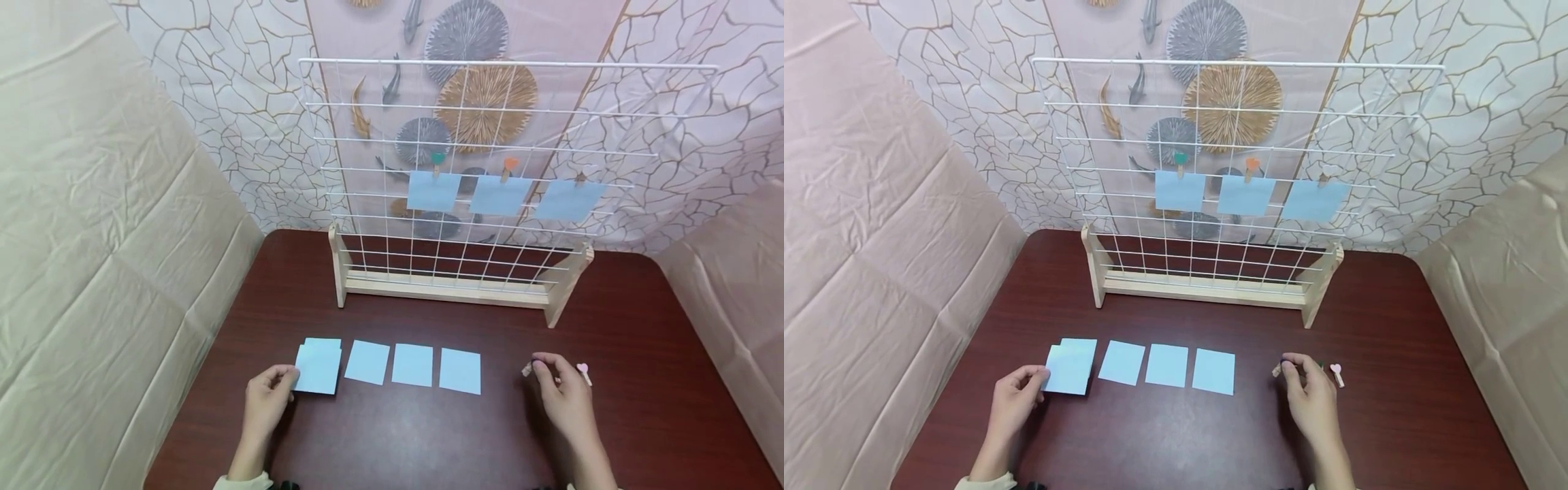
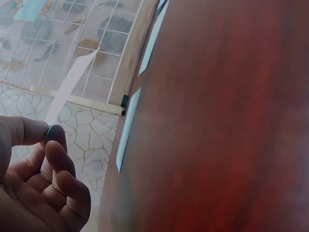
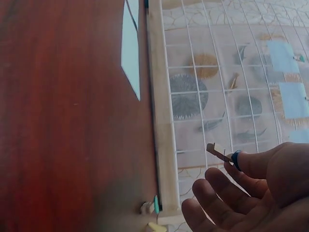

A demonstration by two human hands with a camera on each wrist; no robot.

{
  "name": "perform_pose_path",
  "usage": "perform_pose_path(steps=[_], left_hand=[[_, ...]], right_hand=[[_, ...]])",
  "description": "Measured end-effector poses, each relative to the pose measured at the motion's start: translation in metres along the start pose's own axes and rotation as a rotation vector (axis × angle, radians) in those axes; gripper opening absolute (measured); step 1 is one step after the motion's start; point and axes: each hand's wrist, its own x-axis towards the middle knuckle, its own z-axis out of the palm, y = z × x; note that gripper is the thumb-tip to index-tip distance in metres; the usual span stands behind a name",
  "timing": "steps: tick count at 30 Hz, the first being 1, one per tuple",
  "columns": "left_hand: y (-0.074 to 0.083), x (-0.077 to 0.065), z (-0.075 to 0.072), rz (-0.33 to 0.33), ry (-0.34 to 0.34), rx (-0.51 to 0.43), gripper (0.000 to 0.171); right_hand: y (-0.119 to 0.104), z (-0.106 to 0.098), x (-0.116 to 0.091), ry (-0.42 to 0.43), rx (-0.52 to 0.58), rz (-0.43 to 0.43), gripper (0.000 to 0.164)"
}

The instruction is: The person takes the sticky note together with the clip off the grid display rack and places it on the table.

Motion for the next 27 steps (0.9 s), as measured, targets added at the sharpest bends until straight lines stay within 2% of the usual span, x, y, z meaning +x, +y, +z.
perform_pose_path(steps=[4,12,19,27], left_hand=[[-0.005,-0.002,-0.002,0.0,-0.03,0.006,0.015],[-0.01,-0.001,-0.008,-0.037,-0.169,0.092,0.019],[-0.011,0.0,-0.008,-0.044,-0.186,0.144,0.017],[-0.013,-0.003,-0.011,-0.08,-0.198,0.184,0.017]], right_hand=[[0.007,0.0,-0.006,0.018,-0.013,-0.019,0.014],[0.017,-0.005,-0.016,0.005,-0.091,0.023,0.013],[0.024,-0.013,-0.023,-0.058,-0.094,-0.01,0.012],[0.033,-0.015,-0.028,-0.149,-0.109,-0.072,0.01]])
